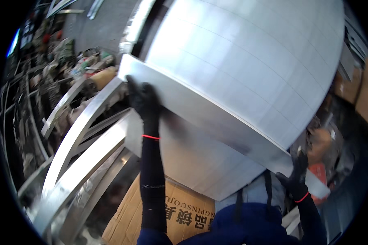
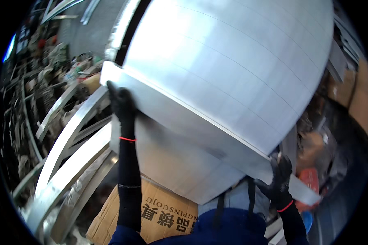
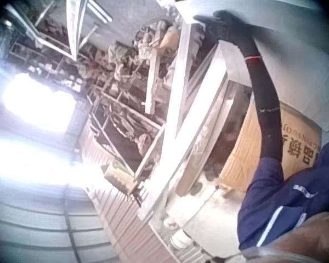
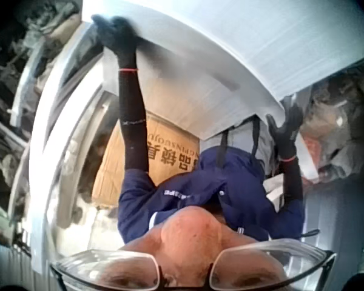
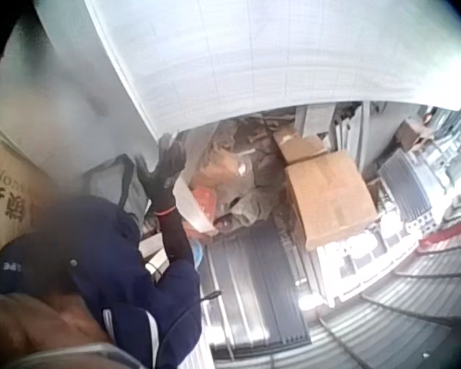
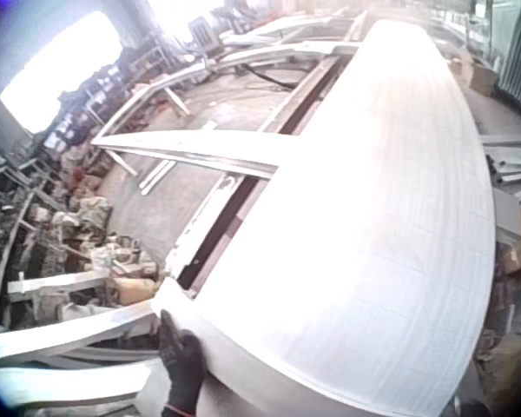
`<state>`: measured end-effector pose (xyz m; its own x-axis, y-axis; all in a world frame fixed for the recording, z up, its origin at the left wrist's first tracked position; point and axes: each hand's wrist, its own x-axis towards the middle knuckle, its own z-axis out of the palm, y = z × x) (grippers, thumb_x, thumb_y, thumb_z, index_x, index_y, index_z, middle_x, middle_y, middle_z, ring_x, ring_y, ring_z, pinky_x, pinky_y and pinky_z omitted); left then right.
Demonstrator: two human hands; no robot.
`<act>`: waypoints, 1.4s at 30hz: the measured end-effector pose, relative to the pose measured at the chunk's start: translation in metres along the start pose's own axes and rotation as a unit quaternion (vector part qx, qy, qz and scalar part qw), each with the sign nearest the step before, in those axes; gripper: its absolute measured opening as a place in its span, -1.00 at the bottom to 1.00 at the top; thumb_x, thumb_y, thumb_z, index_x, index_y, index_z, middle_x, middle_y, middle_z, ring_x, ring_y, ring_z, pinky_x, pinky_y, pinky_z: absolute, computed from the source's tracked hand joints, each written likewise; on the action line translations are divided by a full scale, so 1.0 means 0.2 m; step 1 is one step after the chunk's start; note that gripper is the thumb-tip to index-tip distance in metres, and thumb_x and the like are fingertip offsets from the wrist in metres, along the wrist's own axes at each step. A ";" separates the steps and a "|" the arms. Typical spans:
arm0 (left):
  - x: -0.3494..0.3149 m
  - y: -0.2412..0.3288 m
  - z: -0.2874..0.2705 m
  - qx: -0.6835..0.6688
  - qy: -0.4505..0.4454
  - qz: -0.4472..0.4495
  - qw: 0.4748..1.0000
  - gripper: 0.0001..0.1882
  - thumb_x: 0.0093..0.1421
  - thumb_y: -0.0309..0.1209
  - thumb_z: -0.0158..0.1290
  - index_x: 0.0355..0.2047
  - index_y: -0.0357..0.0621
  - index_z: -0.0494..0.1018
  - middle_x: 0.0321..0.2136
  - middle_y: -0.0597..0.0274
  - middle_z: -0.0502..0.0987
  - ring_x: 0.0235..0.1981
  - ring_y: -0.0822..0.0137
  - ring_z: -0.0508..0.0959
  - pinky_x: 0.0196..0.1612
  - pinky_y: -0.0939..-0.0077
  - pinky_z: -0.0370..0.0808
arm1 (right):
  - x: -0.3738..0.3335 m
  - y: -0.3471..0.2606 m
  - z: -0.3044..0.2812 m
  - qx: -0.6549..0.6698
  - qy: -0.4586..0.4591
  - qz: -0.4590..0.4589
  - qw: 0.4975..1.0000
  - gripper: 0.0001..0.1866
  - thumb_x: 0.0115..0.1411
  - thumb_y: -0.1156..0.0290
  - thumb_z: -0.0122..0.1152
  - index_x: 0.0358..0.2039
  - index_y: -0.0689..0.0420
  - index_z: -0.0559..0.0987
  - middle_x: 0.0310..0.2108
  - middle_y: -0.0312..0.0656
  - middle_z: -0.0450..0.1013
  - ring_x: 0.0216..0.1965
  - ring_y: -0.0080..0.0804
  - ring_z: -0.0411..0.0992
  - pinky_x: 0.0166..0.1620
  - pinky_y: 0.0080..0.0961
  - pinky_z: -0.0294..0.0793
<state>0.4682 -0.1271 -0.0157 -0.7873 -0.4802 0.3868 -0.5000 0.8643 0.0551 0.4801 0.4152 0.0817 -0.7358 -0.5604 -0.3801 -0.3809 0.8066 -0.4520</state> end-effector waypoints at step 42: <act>0.07 0.12 -0.10 -0.032 -0.086 -0.129 0.987 -0.34 0.22 -0.33 -0.15 0.30 -0.30 -0.01 0.00 -0.36 0.37 -0.02 -0.20 0.42 0.05 0.04 0.33 | 1.86 -0.99 0.04 0.114 0.002 -0.385 0.916 -0.82 0.11 0.46 0.12 -0.26 0.16 0.58 -0.46 -0.05 0.52 -0.36 -0.10 0.50 -0.28 -0.25 0.49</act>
<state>0.4519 -0.1095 0.0101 -0.6899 -0.6985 0.1902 -0.6718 0.7156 0.1913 0.2851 0.0460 0.0236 -0.3011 -0.9455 0.1242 -0.6609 0.1130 -0.7419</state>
